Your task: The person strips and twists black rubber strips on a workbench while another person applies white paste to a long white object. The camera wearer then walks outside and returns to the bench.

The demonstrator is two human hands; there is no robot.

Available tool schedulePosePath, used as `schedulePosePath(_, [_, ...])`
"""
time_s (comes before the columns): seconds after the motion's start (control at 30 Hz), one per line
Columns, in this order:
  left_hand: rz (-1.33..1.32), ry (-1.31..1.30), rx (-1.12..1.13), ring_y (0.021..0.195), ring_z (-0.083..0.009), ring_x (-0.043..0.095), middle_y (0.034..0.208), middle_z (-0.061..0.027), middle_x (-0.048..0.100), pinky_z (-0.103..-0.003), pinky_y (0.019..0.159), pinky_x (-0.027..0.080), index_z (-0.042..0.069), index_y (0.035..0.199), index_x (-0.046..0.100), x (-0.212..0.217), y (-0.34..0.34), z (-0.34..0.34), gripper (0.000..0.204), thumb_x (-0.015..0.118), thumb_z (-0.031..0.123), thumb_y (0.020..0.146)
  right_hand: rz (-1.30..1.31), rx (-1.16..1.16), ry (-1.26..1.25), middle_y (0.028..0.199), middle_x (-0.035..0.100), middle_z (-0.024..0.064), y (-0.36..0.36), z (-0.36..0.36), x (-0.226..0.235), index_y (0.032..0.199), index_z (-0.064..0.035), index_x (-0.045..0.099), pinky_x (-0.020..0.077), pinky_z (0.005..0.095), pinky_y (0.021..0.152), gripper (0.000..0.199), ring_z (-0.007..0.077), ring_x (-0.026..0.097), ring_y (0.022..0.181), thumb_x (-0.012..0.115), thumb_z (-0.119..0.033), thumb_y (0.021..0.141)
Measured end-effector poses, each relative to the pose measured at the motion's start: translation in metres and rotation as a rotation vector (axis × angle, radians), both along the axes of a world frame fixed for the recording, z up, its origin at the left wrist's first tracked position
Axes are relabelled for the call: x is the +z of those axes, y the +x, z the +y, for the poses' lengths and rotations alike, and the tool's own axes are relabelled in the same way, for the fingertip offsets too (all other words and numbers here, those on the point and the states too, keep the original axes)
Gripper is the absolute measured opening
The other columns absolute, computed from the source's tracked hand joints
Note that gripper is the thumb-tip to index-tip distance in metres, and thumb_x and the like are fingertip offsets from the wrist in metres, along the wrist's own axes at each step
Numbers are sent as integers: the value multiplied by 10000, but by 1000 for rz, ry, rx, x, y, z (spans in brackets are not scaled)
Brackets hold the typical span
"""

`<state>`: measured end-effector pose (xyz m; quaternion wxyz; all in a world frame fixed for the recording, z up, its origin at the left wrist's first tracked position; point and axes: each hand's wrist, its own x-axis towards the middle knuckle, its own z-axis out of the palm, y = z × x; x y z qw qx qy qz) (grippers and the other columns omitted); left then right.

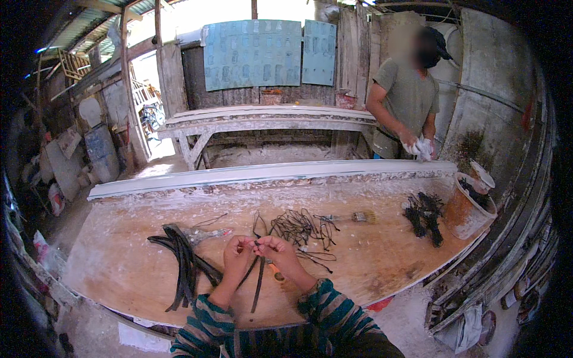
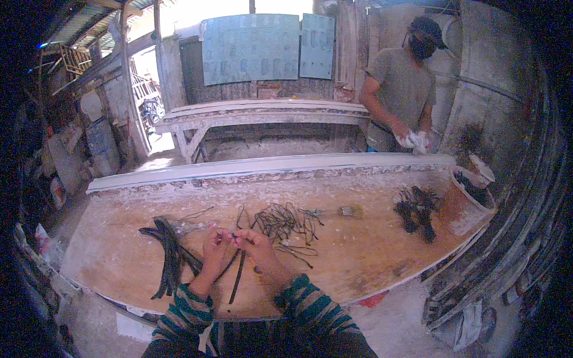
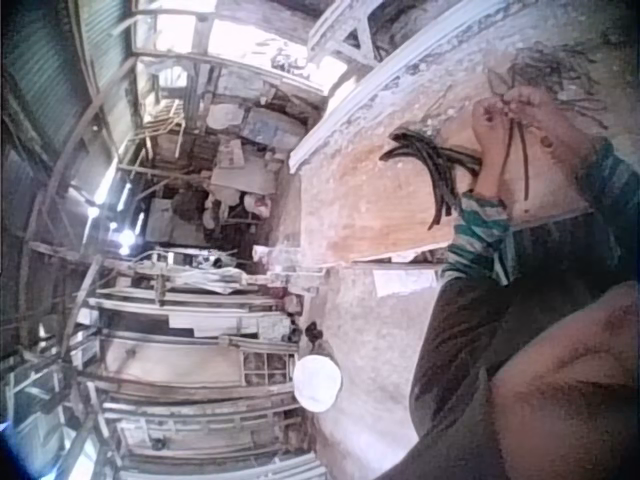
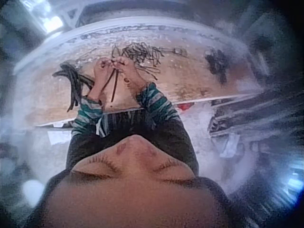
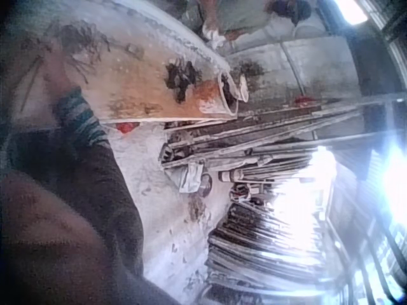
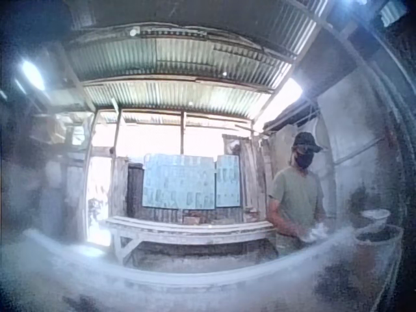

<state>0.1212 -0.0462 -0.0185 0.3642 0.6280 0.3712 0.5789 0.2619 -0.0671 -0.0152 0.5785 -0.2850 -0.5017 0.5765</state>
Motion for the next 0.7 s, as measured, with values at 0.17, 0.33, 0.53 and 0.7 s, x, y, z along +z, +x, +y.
schedulePosePath(0.17, [-166, -103, -158, 718, -94, 549, 787, -25, 582, -228, 672, 441, 6, 864, 565, 8, 4, -5, 80, 556, 83, 846, -58, -58, 28, 950, 603, 68, 2, 1, -3, 1000, 22, 536, 457, 249, 782, 163, 123, 571, 836, 515, -79, 873])
schedulePosePath(0.33, [-108, -15, -120, 727, -93, 558, 797, -37, 590, -216, 679, 448, -2, 887, 582, -7, 2, 3, 78, 570, 45, 825, -69, -93, 18, 926, 607, 62, 1, -1, 1, 990, 25, 537, 461, 239, 767, 152, 114, 572, 826, 524, -61, 865])
schedulePosePath(0.53, [-138, -125, -194, 740, -96, 569, 821, -45, 616, -217, 687, 454, -11, 919, 591, -2, 1, -1, 131, 602, 17, 791, -96, -100, 33, 904, 604, 51, 4, -1, 3, 944, 13, 562, 456, 228, 750, 112, 107, 569, 815, 539, -29, 843])
schedulePosePath(0.7, [-160, -184, -256, 724, -101, 577, 805, -52, 626, -220, 686, 459, -22, 929, 593, 3, -2, -3, 147, 607, 18, 788, -101, -86, 62, 871, 598, 42, 6, -1, 3, 918, 1, 574, 449, 223, 743, 99, 103, 562, 794, 541, -5, 825])
